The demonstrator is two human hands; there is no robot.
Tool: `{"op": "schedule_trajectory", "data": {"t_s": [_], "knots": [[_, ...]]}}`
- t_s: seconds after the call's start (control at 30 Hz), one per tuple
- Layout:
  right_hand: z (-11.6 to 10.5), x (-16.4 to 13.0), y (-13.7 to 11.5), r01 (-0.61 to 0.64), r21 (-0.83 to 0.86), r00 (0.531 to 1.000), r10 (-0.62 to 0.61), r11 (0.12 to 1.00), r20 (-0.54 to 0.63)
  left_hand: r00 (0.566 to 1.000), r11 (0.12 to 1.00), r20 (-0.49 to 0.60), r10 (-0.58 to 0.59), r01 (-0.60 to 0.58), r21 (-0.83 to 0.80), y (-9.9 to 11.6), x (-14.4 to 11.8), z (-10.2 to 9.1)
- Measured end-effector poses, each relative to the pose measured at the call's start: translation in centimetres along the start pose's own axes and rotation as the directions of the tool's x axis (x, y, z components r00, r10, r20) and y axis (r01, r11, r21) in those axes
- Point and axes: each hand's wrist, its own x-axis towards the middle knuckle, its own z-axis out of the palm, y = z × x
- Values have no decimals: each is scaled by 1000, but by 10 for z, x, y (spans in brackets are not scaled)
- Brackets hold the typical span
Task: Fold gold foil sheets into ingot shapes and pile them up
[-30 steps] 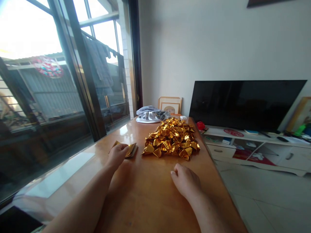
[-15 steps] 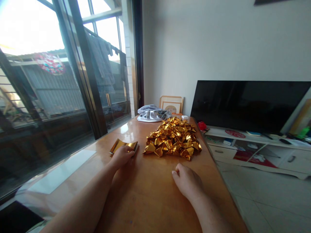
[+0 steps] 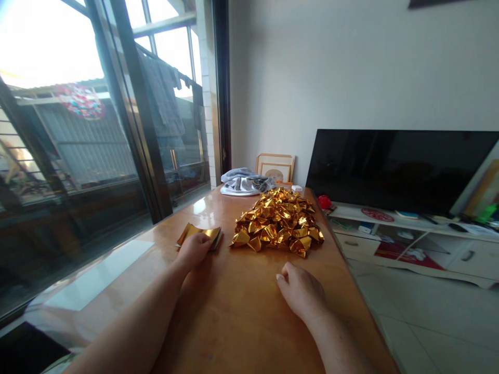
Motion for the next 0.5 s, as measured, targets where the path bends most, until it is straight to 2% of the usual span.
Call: {"op": "schedule_trajectory", "data": {"t_s": [0.3,0.5], "knots": [[-2,0,0,12,12,1000,-12,1000,20,996,997,-48,-73,72,-36,-5,2,1],[-1,1,1,15,14,1000,-16,1000,11,995,996,-73,-75,71,-59,-5,2,1]]}}
